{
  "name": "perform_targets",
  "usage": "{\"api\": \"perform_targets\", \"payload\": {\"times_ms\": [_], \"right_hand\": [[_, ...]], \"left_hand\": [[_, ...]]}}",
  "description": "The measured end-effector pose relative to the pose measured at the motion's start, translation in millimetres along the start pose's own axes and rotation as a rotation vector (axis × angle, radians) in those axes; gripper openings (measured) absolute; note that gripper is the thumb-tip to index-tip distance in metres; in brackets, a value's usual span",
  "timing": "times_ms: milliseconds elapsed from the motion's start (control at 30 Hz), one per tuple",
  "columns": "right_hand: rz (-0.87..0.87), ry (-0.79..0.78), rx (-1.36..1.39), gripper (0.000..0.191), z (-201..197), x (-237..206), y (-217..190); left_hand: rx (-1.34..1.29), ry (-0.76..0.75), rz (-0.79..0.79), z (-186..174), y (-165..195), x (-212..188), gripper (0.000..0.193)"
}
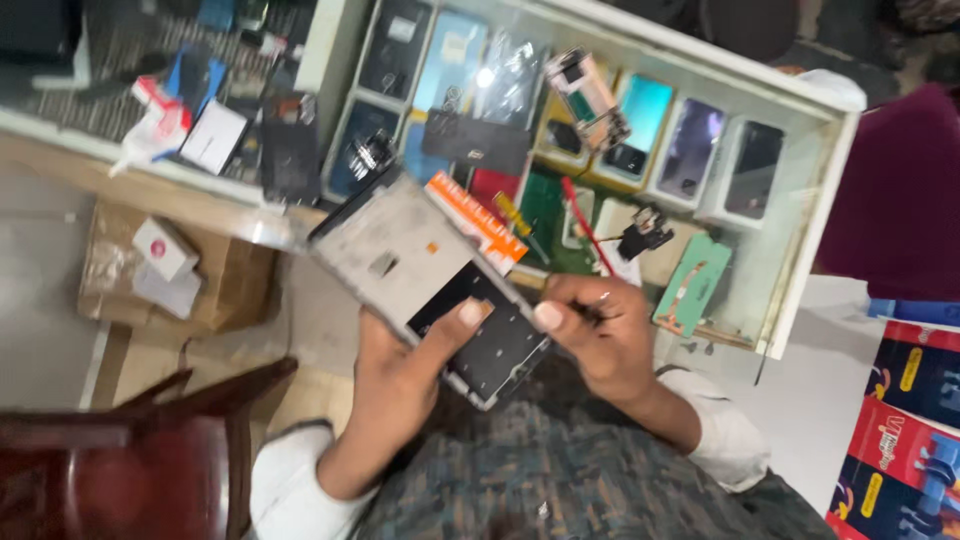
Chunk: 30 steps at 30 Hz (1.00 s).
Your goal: The person disassembles a smartphone using a metal prying tool to separate the screen from the frame. They then detach internal components, including the battery and ribbon cables, and place the screen aside.
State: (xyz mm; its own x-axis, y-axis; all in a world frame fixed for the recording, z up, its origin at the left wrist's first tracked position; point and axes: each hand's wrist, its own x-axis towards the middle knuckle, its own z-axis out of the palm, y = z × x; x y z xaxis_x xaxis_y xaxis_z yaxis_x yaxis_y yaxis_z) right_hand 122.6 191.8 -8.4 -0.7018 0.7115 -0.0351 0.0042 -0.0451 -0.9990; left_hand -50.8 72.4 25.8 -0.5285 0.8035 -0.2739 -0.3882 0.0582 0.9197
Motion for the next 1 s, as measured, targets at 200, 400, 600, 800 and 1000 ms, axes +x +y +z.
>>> {"api": "perform_targets", "payload": {"times_ms": [200, 400, 600, 800, 1000], "right_hand": [[0.117, 0.025, 0.341, 0.025, 10, 1, 11], [0.234, 0.066, 0.262, 0.023, 9, 1, 45], [0.264, 0.229, -0.653, 0.019, 5, 26, 86], [-0.115, 0.072, -0.88, 0.036, 27, 57, 115], [-0.155, 0.008, -1.207, 0.073, 61, 81, 131]], "left_hand": [[-0.238, -0.076, -0.119, -16, -15, 14, 0.042], [-0.14, -0.073, -0.103, -29, -34, 17, 0.031], [0.067, 0.201, 0.027, -65, -42, 8, 0.028], [0.164, 0.344, 0.028, -94, -52, -8, 0.034], [0.073, 0.347, 0.063, -97, -55, -17, 0.048]]}}
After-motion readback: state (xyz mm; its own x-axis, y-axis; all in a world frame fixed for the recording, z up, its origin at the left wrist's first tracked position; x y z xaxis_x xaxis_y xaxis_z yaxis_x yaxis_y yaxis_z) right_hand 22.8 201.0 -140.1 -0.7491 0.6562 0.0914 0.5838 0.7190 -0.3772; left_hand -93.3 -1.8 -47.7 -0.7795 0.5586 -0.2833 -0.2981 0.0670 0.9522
